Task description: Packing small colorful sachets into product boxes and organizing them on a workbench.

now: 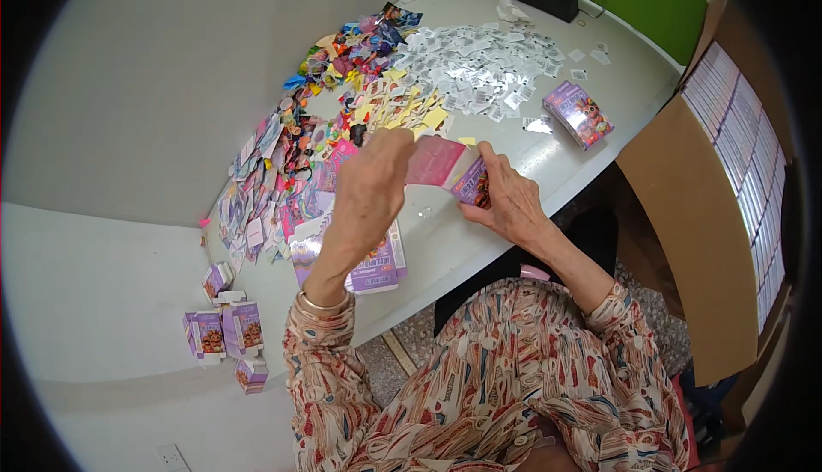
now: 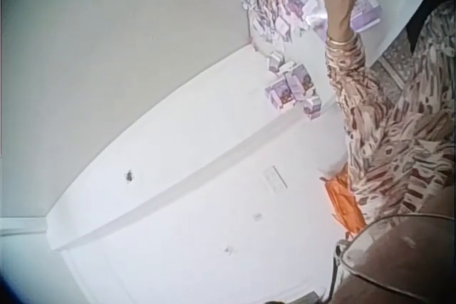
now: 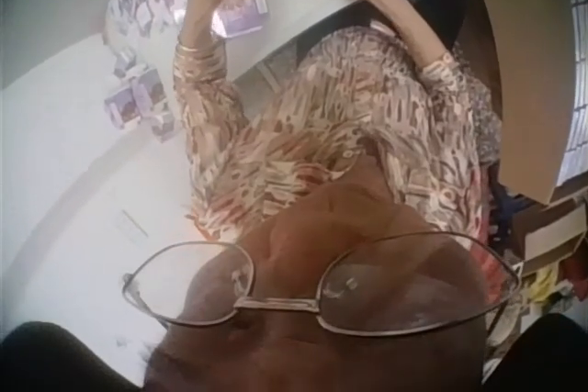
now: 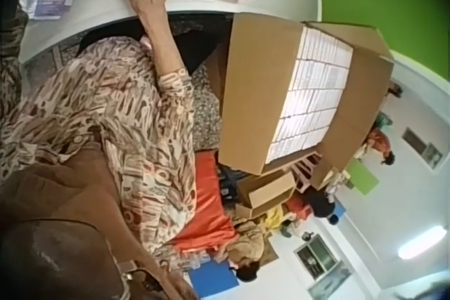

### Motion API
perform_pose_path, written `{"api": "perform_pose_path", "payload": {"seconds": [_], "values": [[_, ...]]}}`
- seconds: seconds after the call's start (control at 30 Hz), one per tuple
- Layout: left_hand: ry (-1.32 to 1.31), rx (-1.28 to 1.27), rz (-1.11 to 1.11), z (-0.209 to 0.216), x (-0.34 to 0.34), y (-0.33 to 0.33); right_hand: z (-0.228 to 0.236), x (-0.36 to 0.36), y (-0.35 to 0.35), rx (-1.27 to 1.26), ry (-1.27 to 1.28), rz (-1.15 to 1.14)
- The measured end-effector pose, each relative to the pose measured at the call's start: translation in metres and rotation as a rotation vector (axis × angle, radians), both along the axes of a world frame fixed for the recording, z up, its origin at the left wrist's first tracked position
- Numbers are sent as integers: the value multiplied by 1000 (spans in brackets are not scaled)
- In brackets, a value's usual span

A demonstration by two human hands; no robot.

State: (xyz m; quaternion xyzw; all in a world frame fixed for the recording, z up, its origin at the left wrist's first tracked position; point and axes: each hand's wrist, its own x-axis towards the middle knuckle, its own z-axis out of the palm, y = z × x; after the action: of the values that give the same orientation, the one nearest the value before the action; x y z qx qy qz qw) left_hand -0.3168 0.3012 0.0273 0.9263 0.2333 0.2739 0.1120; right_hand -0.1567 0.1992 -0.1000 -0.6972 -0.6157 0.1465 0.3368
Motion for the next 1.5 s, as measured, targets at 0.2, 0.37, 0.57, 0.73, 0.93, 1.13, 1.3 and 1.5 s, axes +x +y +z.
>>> {"api": "perform_pose_path", "payload": {"seconds": [0.2,0.37,0.57,0.73,0.93,1.13,1.3,1.5], "values": [[75,43,-43,-31,6,-2,2,-8,1,51,18,56],[127,33,74,-62,14,-19,-1,-8,-2,53,7,66],[190,89,28,-61,12,-23,1,-10,-2,86,0,67],[-208,-371,208,-78,-2,-20,-8,0,-1,173,59,20],[-828,-1491,117,-95,6,-42,0,2,-2,190,138,67],[-611,-1981,-26,-94,8,-21,1,13,-5,207,213,149],[-511,-1711,-12,-98,18,-36,2,21,-7,132,143,222],[-207,-796,39,-104,19,-59,1,20,-6,233,95,145]]}}
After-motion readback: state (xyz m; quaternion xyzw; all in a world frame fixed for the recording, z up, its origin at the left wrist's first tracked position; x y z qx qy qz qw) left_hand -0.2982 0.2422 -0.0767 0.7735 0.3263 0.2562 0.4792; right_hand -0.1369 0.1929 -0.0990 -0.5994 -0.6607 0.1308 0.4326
